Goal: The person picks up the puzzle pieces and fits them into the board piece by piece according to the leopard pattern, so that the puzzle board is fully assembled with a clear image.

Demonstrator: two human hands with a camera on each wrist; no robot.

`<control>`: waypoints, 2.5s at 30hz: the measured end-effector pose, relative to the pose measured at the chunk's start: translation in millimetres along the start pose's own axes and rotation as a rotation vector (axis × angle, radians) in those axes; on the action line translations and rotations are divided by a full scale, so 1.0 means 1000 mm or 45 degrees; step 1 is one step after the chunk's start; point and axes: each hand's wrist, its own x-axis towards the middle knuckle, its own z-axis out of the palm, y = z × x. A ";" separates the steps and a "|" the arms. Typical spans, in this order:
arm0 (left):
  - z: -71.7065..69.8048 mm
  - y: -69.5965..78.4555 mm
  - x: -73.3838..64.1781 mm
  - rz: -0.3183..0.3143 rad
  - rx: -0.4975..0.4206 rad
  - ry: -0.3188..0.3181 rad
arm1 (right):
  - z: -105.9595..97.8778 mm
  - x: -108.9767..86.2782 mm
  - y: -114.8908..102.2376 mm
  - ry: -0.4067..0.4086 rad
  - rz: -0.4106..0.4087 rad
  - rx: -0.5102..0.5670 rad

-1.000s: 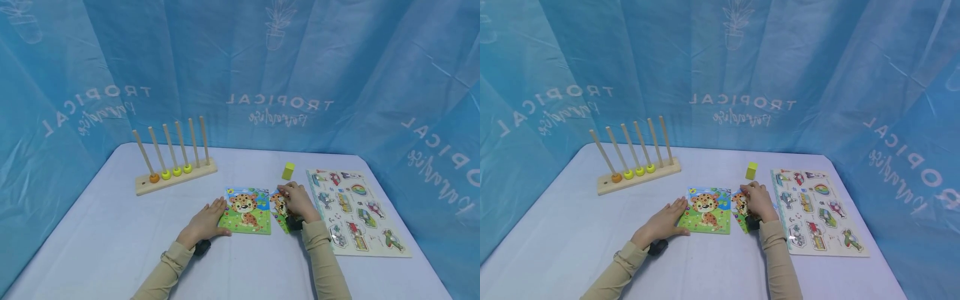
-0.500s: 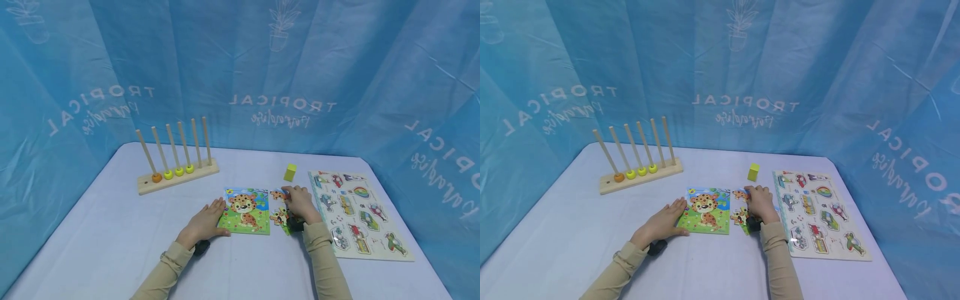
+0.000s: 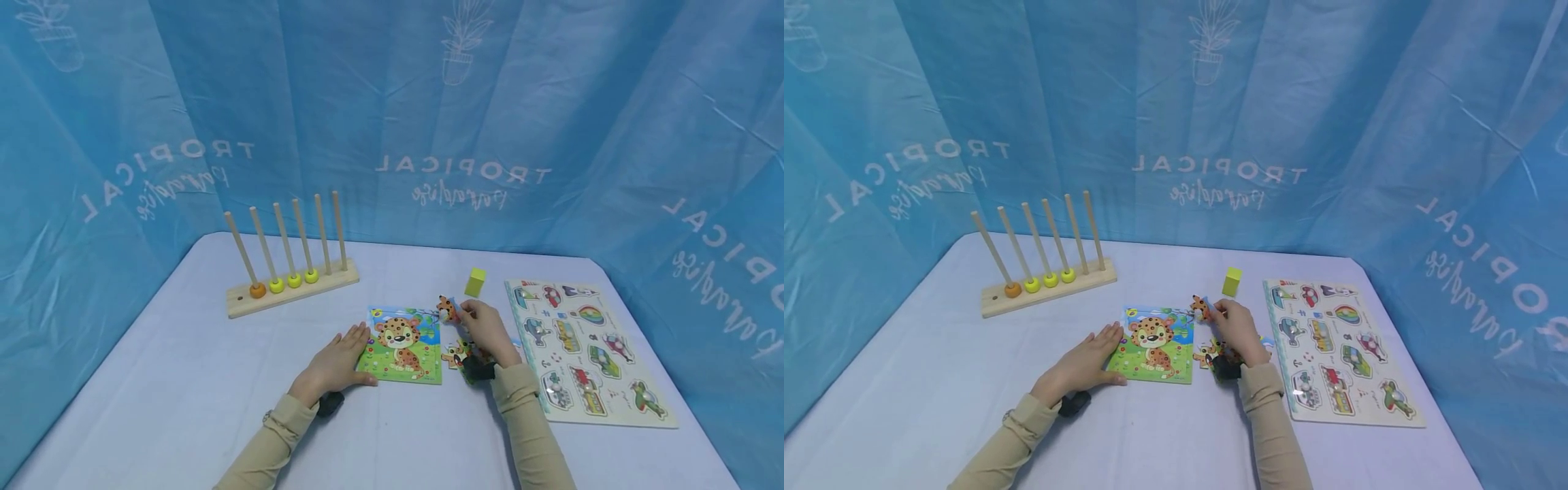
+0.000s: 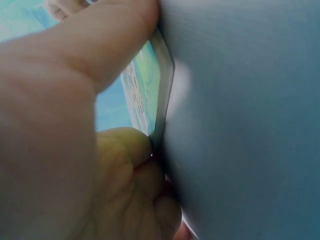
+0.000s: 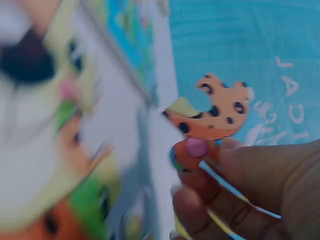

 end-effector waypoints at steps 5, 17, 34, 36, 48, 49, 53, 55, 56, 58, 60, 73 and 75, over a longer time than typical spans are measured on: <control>0.000 0.000 -0.001 -0.006 0.008 0.000 | 0.010 0.003 -0.019 -0.001 -0.072 0.133; -0.001 0.001 -0.002 0.014 0.004 0.014 | 0.055 0.012 -0.052 -0.138 -0.256 -0.061; -0.001 -0.001 -0.002 -0.002 0.015 0.014 | 0.054 0.005 -0.061 -0.178 -0.148 -0.066; -0.001 0.000 -0.002 -0.006 0.010 0.011 | 0.054 0.005 -0.060 -0.157 -0.135 -0.076; -0.004 0.003 -0.002 -0.006 0.009 0.004 | 0.055 0.008 -0.057 -0.150 -0.178 -0.261; -0.003 0.003 -0.002 -0.007 0.007 0.002 | 0.054 0.008 -0.057 -0.155 -0.176 -0.263; -0.002 0.002 -0.003 -0.014 0.009 -0.008 | 0.054 0.006 -0.055 -0.190 -0.183 -0.223; -0.002 0.002 -0.003 -0.016 0.008 -0.006 | 0.054 0.006 -0.053 -0.204 -0.189 -0.208; -0.002 0.002 -0.003 -0.017 0.008 -0.005 | 0.054 0.006 -0.053 -0.207 -0.190 -0.200; -0.002 0.002 -0.003 -0.018 0.009 -0.004 | 0.053 0.006 -0.052 -0.218 -0.184 -0.173; -0.003 0.002 -0.003 -0.016 0.008 -0.006 | 0.053 0.005 -0.051 -0.230 -0.171 -0.145; 0.000 0.002 -0.002 0.002 0.003 0.001 | 0.041 0.004 -0.038 -0.188 -0.163 -0.024; 0.000 0.002 -0.003 0.003 0.011 0.000 | 0.030 0.004 -0.028 -0.154 -0.135 -0.020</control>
